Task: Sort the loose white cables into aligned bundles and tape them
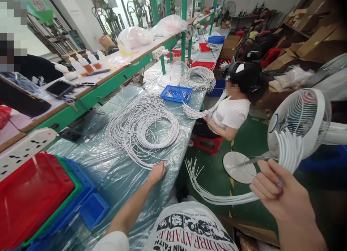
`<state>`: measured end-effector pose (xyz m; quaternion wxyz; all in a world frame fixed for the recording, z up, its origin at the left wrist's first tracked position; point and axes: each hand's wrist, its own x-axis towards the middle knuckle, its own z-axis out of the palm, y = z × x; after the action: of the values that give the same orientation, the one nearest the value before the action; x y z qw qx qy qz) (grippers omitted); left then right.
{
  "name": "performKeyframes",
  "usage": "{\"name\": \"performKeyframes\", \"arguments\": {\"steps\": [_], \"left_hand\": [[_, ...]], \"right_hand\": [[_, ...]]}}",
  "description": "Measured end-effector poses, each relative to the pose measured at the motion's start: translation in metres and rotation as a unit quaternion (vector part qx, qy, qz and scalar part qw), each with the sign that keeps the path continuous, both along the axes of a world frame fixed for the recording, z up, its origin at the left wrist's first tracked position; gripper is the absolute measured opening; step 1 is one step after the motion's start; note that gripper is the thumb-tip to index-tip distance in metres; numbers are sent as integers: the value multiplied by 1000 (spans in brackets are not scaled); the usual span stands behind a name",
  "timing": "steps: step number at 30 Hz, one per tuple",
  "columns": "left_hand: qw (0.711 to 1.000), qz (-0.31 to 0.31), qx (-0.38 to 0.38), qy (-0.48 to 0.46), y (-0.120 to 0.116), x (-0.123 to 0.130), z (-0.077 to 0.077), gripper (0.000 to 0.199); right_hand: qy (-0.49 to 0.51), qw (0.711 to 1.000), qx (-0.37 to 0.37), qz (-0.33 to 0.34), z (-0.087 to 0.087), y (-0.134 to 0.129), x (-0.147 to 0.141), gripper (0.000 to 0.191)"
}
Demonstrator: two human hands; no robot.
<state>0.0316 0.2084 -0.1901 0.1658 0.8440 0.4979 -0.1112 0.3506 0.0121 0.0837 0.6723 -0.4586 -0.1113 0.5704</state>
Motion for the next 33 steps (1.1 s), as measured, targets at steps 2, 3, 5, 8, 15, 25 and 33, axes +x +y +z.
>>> {"name": "performKeyframes", "arguments": {"steps": [2, 3, 5, 8, 15, 25, 33], "left_hand": [[999, 9, -3, -34, 0, -2, 12, 28], [999, 12, -2, -52, 0, -4, 18, 29], [996, 19, 1, -82, 2, -9, 32, 30], [993, 38, 5, -110, 4, -16, 48, 32], [978, 94, 37, -183, 7, -23, 82, 32], [887, 8, -109, -448, -60, 48, 206, 38], [864, 12, -119, -489, -64, 65, 219, 40]], "right_hand": [[19, 1000, -1, 22, -4, 6, -5, 52], [30, 999, -2, 34, -7, 10, -9, 52], [41, 998, -2, 54, -14, 17, -17, 50], [34, 996, 6, 77, -22, 29, -30, 49], [64, 993, 22, 98, -30, 45, -45, 47], [-94, 993, -22, 66, -66, 91, -120, 52], [-53, 996, 35, 60, -65, 95, -125, 44]]}}
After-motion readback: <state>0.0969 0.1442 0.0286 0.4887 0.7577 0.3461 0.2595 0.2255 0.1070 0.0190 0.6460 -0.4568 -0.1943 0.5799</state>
